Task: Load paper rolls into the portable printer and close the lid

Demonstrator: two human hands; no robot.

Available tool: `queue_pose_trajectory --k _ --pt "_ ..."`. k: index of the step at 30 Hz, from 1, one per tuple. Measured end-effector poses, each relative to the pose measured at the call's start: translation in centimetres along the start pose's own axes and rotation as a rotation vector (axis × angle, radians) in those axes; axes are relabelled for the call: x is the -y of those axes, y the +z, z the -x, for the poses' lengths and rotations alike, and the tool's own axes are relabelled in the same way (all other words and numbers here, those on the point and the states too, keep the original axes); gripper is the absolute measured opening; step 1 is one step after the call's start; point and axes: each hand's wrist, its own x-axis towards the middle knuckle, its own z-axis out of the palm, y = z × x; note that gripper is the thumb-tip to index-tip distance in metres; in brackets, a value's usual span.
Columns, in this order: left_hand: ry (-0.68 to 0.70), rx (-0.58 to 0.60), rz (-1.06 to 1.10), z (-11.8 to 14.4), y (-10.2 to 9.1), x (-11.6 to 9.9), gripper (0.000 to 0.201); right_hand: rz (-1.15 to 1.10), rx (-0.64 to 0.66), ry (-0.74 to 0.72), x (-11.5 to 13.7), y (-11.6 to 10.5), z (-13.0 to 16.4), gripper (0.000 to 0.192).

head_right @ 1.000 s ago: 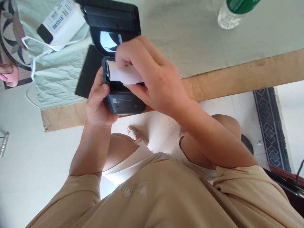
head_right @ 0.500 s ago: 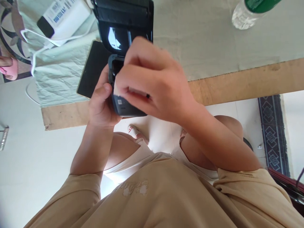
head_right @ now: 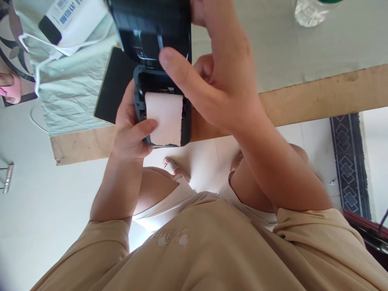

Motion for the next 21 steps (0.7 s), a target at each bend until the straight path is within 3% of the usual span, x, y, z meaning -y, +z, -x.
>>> queue_pose_trajectory --k 5,12,16,21 --pt "0.022 -0.01 0.016 0.0 -0.3 0.2 0.071 0.115 0.136 -0.151 0.3 -0.2 0.2 0.023" --pt "0.051 0.003 -0.034 0.1 0.1 -0.2 0.072 0.097 0.227 -0.112 -0.2 -0.1 0.3 0.032" --pt "0.081 -0.011 -0.034 0.5 0.4 -0.2 0.052 0.073 0.33 -0.038 0.1 0.5 0.5 0.04" --pt "-0.007 -0.041 -0.031 0.7 0.7 -0.8 0.043 0.123 0.369 -0.009 0.5 0.6 0.6 0.04"
